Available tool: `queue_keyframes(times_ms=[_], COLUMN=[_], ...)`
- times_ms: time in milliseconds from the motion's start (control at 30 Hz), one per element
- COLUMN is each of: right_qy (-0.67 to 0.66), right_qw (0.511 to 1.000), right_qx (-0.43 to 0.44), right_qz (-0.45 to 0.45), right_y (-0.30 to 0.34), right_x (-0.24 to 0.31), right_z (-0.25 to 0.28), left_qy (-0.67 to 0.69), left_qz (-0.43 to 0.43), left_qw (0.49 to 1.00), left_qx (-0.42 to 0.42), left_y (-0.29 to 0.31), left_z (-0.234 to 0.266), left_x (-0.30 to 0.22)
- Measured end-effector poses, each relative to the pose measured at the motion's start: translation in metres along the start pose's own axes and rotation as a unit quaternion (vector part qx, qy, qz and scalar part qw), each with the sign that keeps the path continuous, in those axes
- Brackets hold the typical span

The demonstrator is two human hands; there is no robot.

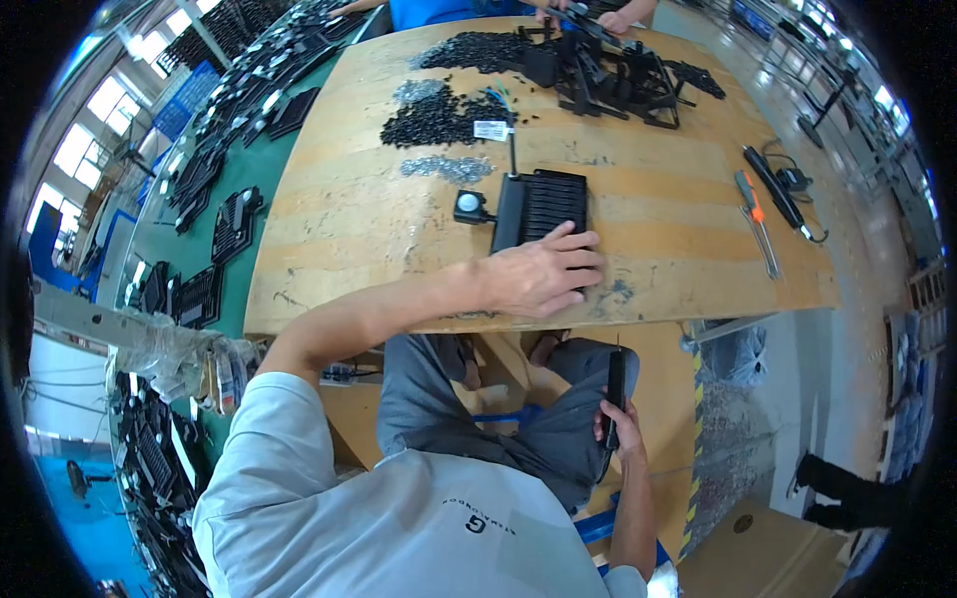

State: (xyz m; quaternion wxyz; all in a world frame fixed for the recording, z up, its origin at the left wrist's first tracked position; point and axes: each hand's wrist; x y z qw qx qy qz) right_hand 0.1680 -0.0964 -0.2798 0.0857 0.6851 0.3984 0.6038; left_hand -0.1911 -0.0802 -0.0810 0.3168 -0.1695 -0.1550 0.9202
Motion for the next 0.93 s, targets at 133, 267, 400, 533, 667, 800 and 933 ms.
queue_keyframes(times_ms=[133,267,400,533,667,800,933], right_qy=[0.018,0.032,-0.044,0.135,0.100,0.108,0.132], right_qw=[0.999,0.997,0.995,0.987,0.992,0.993,0.988], right_qx=[0.006,0.010,0.047,0.031,-0.021,-0.021,-0.057], right_qz=[-0.036,-0.074,-0.072,-0.074,-0.075,-0.051,-0.063], right_y=[-0.009,-0.005,0.015,0.013,0.009,0.008,0.015], right_x=[0.006,0.011,0.021,0.026,0.016,0.011,0.007], right_z=[-0.007,0.002,0.006,0.001,-0.002,0.003,0.010], left_qy=[-0.018,0.009,-0.074,-0.054,-0.088,-0.095,-0.161], left_qz=[0.008,-0.121,0.012,0.363,0.464,0.455,0.464], left_qw=[0.998,0.972,0.935,0.837,0.820,0.836,0.843], left_qx=[-0.055,-0.200,-0.346,-0.406,-0.322,-0.291,-0.219], left_y=[0.003,0.020,0.083,0.176,0.214,0.194,0.175], left_z=[0.000,0.037,0.104,0.123,0.110,0.108,0.109], left_x=[-0.006,-0.028,0.006,0.115,0.168,0.187,0.193])
Point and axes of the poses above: each hand's wrist, its own y-axis away from the middle knuckle, its own z-axis out of the back of the hand, x = y × z, and after that the axes turned 6 degrees about -x, right-handed
